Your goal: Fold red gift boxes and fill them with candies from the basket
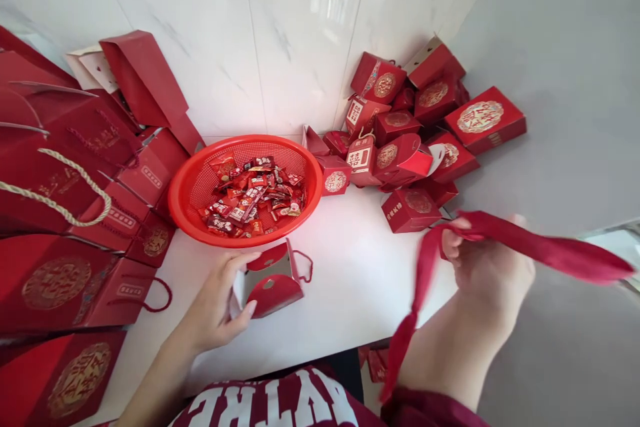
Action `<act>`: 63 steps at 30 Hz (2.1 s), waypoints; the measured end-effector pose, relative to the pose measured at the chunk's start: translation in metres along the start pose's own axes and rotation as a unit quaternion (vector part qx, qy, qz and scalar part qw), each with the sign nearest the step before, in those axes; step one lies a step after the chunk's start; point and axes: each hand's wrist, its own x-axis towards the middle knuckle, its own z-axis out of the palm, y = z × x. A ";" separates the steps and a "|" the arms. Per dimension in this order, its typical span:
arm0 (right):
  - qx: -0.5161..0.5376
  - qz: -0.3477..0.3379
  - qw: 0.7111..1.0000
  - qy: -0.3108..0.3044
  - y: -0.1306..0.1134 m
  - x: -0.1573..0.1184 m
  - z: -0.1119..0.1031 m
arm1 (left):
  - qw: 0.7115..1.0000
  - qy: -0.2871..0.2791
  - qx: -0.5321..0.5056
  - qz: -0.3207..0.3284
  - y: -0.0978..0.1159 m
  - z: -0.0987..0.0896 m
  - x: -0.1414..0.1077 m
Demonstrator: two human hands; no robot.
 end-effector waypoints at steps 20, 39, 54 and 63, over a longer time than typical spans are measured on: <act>-0.172 -0.116 0.966 -0.154 -0.023 0.044 0.023 | 0.997 0.038 -0.047 -0.038 -0.020 -0.005 -0.023; 0.143 -0.026 0.871 -0.470 -0.162 -0.112 0.111 | 0.939 0.095 -0.249 -0.219 -0.026 0.007 -0.043; 0.291 -0.331 0.835 -0.330 -0.161 -0.127 0.113 | 0.933 0.028 -0.271 -0.236 -0.014 0.024 -0.046; 0.189 -0.297 0.844 -0.405 -0.152 -0.125 0.106 | 0.914 -0.083 -0.352 -0.187 -0.008 0.027 -0.053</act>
